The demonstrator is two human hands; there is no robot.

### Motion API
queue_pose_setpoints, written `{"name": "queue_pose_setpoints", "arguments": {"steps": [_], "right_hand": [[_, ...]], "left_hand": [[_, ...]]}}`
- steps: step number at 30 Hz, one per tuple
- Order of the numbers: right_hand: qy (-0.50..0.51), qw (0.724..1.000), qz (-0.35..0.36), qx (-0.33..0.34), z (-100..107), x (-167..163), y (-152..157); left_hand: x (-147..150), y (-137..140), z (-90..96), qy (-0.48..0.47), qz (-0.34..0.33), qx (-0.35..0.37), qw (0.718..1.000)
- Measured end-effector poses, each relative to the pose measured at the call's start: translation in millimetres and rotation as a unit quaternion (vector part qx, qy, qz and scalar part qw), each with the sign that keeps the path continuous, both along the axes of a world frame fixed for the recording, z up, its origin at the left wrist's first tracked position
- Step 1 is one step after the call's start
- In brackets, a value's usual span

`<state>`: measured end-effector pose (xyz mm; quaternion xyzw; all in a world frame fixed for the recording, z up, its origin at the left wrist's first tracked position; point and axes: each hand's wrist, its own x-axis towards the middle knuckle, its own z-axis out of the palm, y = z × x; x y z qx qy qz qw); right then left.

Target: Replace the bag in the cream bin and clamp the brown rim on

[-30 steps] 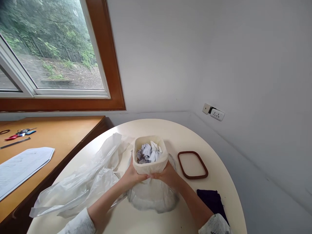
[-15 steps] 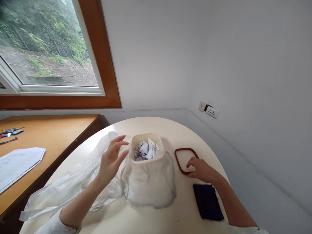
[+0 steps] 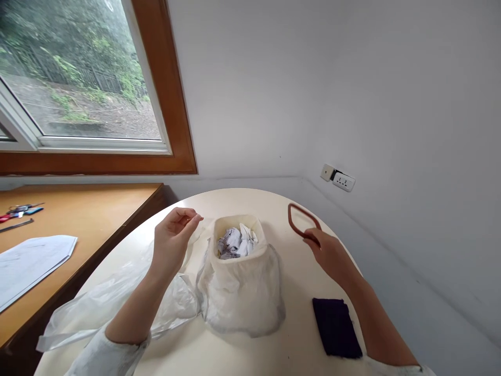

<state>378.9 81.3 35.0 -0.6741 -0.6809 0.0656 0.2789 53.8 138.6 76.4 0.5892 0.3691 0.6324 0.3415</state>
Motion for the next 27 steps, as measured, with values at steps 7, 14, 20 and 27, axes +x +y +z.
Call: {"name": "queue_pose_setpoints", "arguments": {"steps": [7,14,20,27], "right_hand": [[-0.025,0.972,0.158,0.17,49.1,-66.6,-6.9],[-0.089,0.94,0.291,0.156,50.6,-114.2,-7.3],[-0.099,0.931,0.312,0.161,43.3,-124.2,-8.0],[-0.097,0.932,0.308,0.164,35.0,-127.7,-7.2]], "left_hand": [[-1.4,6.0,-4.4,0.03,-0.023,-0.002,0.999],[-3.1,8.2,-8.8,0.046,-0.05,0.006,0.998],[-1.3,5.5,-8.1,0.057,-0.091,-0.007,0.994],[4.0,9.3,-17.3,0.062,-0.134,-0.03,0.989]]}}
